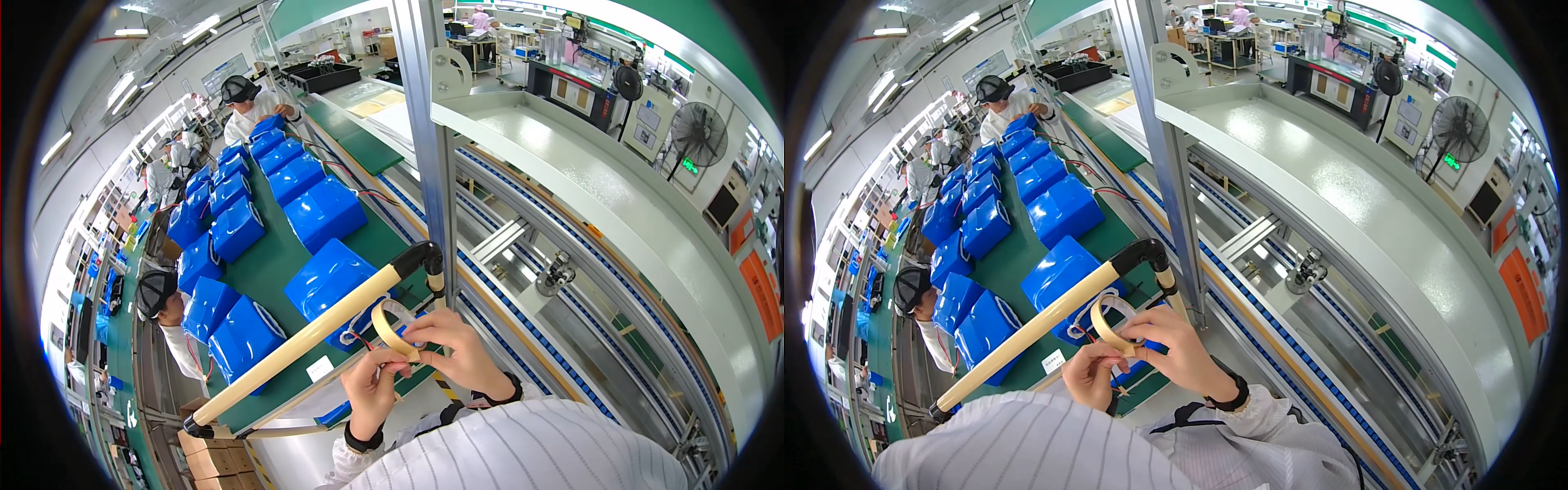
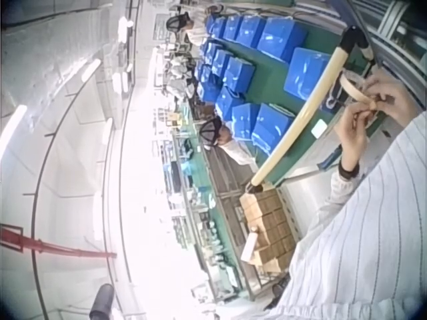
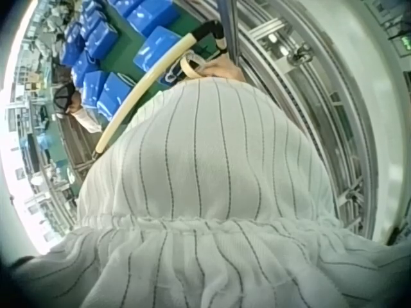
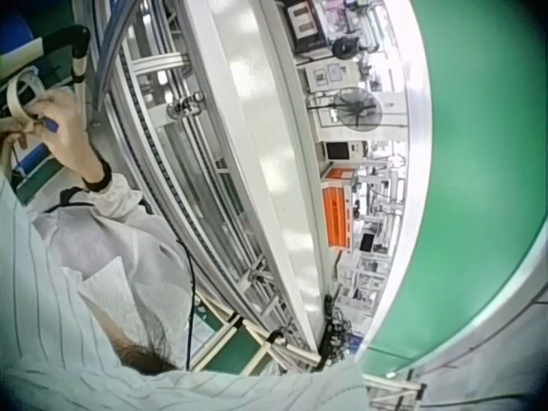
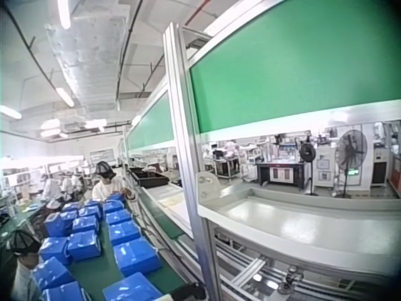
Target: Apply yellow tape to wires and connectors on a battery assembly rack.
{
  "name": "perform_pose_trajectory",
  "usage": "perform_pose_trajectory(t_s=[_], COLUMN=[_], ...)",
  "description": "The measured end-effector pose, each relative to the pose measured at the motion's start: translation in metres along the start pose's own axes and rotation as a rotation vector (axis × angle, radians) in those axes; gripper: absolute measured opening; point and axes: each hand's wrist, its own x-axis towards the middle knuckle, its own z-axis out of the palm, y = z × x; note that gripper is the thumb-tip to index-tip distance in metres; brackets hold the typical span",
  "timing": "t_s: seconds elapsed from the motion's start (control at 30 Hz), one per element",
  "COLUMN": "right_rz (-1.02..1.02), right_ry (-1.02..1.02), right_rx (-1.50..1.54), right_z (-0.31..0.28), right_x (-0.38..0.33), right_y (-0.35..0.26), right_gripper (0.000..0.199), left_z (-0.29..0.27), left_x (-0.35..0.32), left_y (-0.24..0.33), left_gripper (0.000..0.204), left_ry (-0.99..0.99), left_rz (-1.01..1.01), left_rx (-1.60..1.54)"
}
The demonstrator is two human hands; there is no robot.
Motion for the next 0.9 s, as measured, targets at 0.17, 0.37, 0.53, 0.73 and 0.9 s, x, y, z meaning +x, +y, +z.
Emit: perform_pose_trajectory(t_s=[0.17, 0.37, 0.53, 0.73, 0.9], right_rz=[0.149, 0.109, 0.017, -0.017, -0.052], right_ry=[-0.015, -0.013, -0.023, 0.037, 0.072], right_rx=[0.227, 0.329, 0.22, 0.261, 0.237], right_z=[0.001, -0.002, -0.001, 0.003, 0.001], right_x=[-0.005, -0.002, -0.003, -0.006, -0.007], right_y=[-0.003, -0.011, -0.018, -0.016, -0.015], right_gripper=[0.026, 0.023, 0.017, 0.017, 0.015], left_z=[-0.001, -0.001, 0.0, 0.009, 0.003], left_x=[0.001, 0.003, 0.008, 0.005, 0.006], left_y=[-0.002, -0.001, 0.004, 0.01, 0.013], left_gripper=[0.011, 0.012, 0.012, 0.012, 0.012], left_ry=[-0.016, 0.001, 0.027, 0.173, 0.101], left_rz=[0.025, 0.099, 0.177, -0.036, 0.089], left_rx=[0.092, 0.292, 0.432, 0.228, 0.372])
